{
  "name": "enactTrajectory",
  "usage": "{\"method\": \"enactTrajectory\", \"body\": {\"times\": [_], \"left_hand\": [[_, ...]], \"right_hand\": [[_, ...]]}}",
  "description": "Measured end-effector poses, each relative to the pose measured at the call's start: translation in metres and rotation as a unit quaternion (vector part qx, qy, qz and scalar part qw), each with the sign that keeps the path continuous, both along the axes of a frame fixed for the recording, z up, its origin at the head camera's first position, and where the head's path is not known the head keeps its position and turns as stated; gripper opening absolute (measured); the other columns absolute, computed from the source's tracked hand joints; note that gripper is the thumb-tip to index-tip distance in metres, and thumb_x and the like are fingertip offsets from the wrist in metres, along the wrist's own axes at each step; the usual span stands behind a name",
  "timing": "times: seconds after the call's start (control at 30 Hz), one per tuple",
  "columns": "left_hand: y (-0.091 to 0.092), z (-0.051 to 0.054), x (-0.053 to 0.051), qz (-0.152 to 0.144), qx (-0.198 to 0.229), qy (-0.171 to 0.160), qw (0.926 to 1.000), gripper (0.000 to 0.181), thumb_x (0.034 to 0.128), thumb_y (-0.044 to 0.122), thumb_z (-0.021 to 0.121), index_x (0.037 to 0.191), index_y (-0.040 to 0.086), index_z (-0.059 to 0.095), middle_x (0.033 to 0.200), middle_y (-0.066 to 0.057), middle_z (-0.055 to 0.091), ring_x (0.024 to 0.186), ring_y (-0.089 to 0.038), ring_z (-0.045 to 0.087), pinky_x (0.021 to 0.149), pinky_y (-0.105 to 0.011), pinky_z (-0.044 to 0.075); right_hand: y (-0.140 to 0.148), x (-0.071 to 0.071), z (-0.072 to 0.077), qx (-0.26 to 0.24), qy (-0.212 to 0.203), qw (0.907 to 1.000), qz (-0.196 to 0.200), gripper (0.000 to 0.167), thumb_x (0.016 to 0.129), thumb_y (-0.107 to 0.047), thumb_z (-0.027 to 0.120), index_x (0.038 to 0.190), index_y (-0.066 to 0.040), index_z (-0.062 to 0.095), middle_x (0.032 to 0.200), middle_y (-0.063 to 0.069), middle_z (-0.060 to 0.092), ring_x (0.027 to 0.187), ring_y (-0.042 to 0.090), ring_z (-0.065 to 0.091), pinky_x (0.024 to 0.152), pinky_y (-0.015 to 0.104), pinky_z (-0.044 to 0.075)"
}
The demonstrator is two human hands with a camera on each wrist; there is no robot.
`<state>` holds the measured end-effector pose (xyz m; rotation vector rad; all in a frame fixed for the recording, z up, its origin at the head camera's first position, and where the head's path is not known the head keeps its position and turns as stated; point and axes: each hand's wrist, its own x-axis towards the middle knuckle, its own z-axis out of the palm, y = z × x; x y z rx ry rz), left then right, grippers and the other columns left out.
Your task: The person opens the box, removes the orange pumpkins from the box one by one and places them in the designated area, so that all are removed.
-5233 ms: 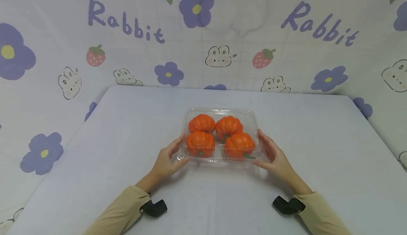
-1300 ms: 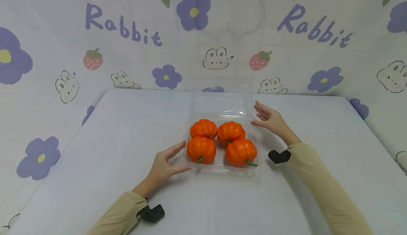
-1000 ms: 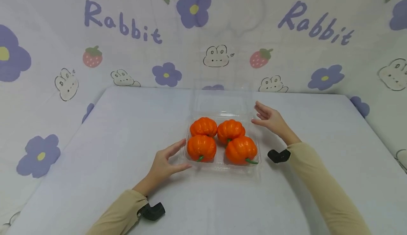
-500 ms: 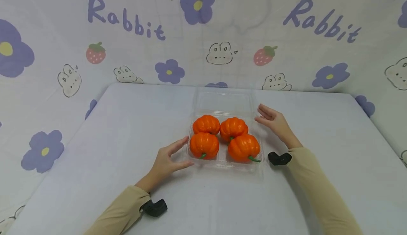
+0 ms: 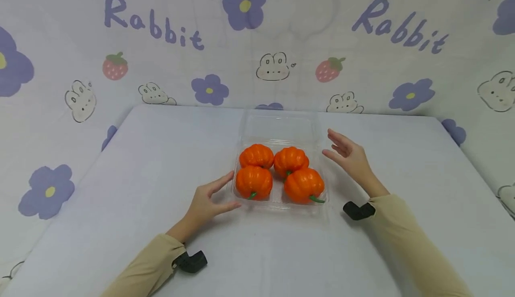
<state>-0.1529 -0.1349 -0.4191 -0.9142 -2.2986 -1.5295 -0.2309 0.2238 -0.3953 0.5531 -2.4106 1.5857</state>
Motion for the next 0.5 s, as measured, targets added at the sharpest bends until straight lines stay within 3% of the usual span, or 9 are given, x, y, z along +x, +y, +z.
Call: {"method": "enactTrajectory", "body": {"times": [0.1, 0.23, 0.5], "left_hand": [[-0.001, -0.001, 0.001, 0.002, 0.000, -0.002, 1.0000, 0.065, 0.0624, -0.004, 0.078, 0.118, -0.016, 0.048, 0.118, -0.026, 0.050, 0.111, -0.034, 0.048, 0.094, -0.038, 0.037], [0.000, -0.001, 0.001, 0.002, 0.000, -0.007, 1.0000, 0.064, 0.0626, -0.004, 0.078, 0.118, -0.016, 0.048, 0.118, -0.026, 0.050, 0.111, -0.034, 0.048, 0.094, -0.037, 0.037], [0.001, -0.001, -0.001, -0.004, 0.015, 0.001, 0.9999, 0.064, 0.0616, -0.006, 0.078, 0.117, -0.016, 0.049, 0.117, -0.027, 0.051, 0.109, -0.036, 0.048, 0.093, -0.039, 0.038]], "right_hand": [[-0.008, 0.016, 0.010, 0.005, 0.032, 0.9986, 0.041, 0.056, 0.077, 0.007, 0.066, 0.127, 0.012, 0.040, 0.130, 0.026, 0.040, 0.119, 0.033, 0.039, 0.091, 0.028, 0.039], [-0.009, 0.027, 0.012, 0.012, 0.053, 0.9958, 0.073, 0.056, 0.074, 0.013, 0.065, 0.126, 0.012, 0.042, 0.128, 0.025, 0.042, 0.116, 0.034, 0.042, 0.090, 0.027, 0.040], [-0.003, 0.034, 0.003, 0.044, 0.051, 0.9887, 0.134, 0.057, 0.073, 0.011, 0.067, 0.126, 0.005, 0.047, 0.129, 0.017, 0.046, 0.116, 0.016, 0.045, 0.092, 0.025, 0.038]]}}
